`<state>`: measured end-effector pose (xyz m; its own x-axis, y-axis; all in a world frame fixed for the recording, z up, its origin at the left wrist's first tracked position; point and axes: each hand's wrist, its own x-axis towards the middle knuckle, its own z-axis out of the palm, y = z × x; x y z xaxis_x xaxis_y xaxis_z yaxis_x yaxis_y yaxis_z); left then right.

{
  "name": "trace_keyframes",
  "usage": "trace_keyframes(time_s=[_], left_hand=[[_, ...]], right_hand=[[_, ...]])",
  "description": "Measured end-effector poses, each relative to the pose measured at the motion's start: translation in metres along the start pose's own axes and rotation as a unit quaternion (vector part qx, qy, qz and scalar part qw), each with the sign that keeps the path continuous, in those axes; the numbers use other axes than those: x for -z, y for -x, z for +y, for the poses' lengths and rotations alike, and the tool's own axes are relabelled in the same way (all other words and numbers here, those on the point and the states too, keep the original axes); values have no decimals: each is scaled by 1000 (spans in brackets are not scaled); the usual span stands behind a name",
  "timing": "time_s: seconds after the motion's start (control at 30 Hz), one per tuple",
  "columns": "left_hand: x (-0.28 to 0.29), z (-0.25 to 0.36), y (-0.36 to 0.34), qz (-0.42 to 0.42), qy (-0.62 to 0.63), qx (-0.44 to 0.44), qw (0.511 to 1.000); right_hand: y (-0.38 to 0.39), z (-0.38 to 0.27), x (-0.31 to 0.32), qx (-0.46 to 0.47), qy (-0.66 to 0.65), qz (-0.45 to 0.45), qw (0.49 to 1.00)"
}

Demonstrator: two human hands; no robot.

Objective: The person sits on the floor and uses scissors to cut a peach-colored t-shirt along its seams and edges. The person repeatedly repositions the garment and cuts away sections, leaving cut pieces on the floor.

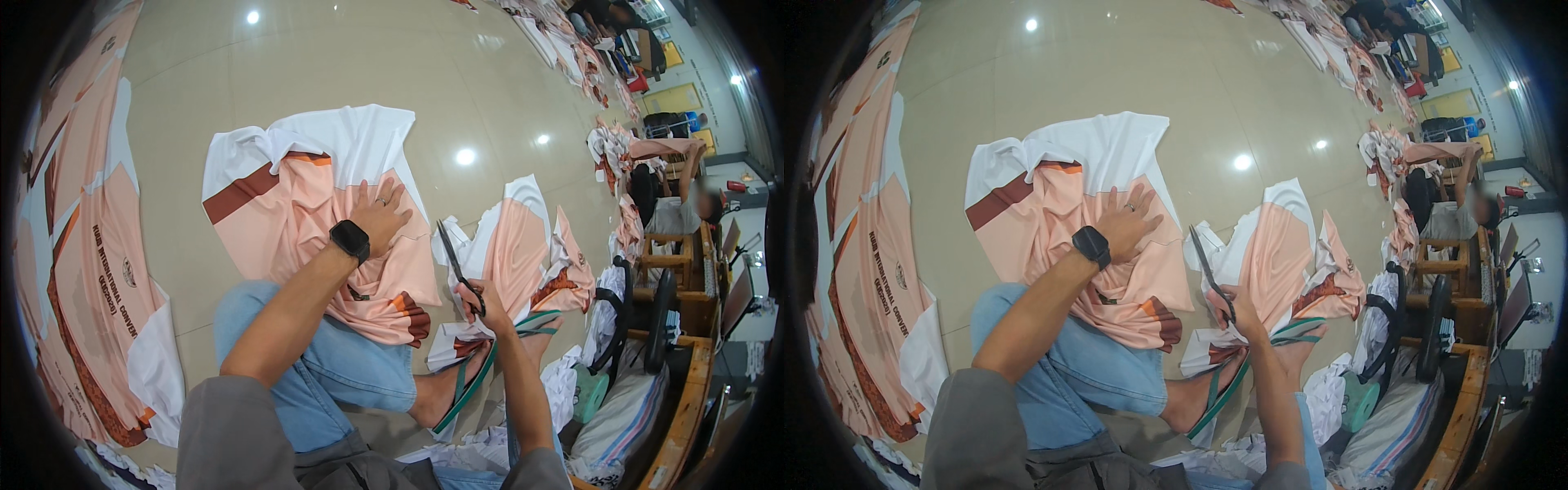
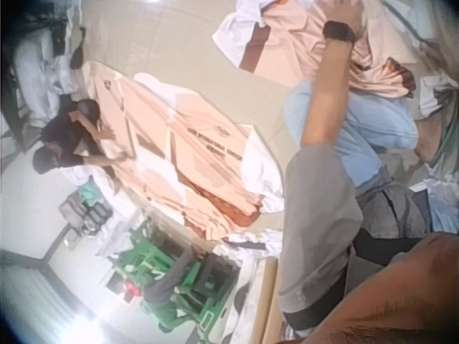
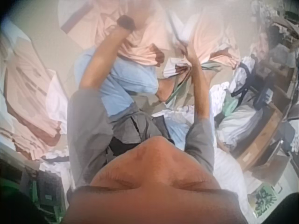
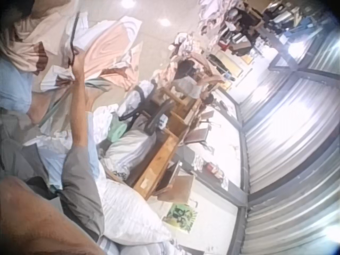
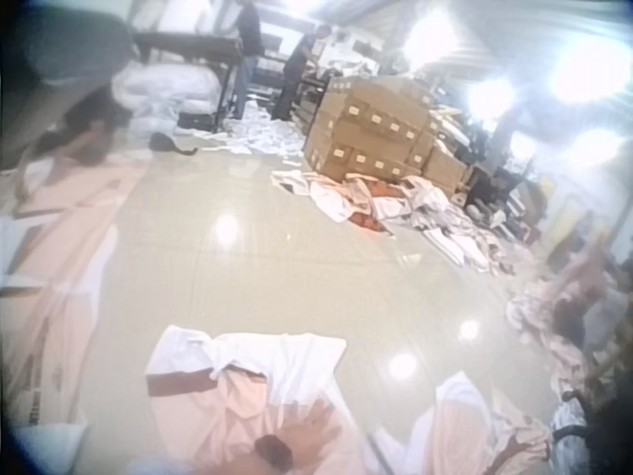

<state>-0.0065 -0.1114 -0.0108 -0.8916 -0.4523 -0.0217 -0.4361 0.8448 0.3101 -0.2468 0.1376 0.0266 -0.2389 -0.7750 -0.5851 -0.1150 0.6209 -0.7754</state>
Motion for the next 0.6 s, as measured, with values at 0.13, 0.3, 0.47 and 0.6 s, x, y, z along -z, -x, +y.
trace_keyframes(time_s=[0.13, 0.3, 0.47, 0.6], left_hand=[[-5, 12, 3, 17, -5, -45, 999], [-3, 29, -9, 13, 179, -29, 983], [-15, 47, -5, -18, 223, -30, 974], [-21, 47, -7, -22, 241, -41, 969]], right_hand=[[22, 6, 34, -21, 16, 40, 999], [45, -3, 54, -26, -4, 106, 994], [57, -5, 41, -43, 36, 26, 998], [59, -5, 9, -105, 54, -19, 993]])
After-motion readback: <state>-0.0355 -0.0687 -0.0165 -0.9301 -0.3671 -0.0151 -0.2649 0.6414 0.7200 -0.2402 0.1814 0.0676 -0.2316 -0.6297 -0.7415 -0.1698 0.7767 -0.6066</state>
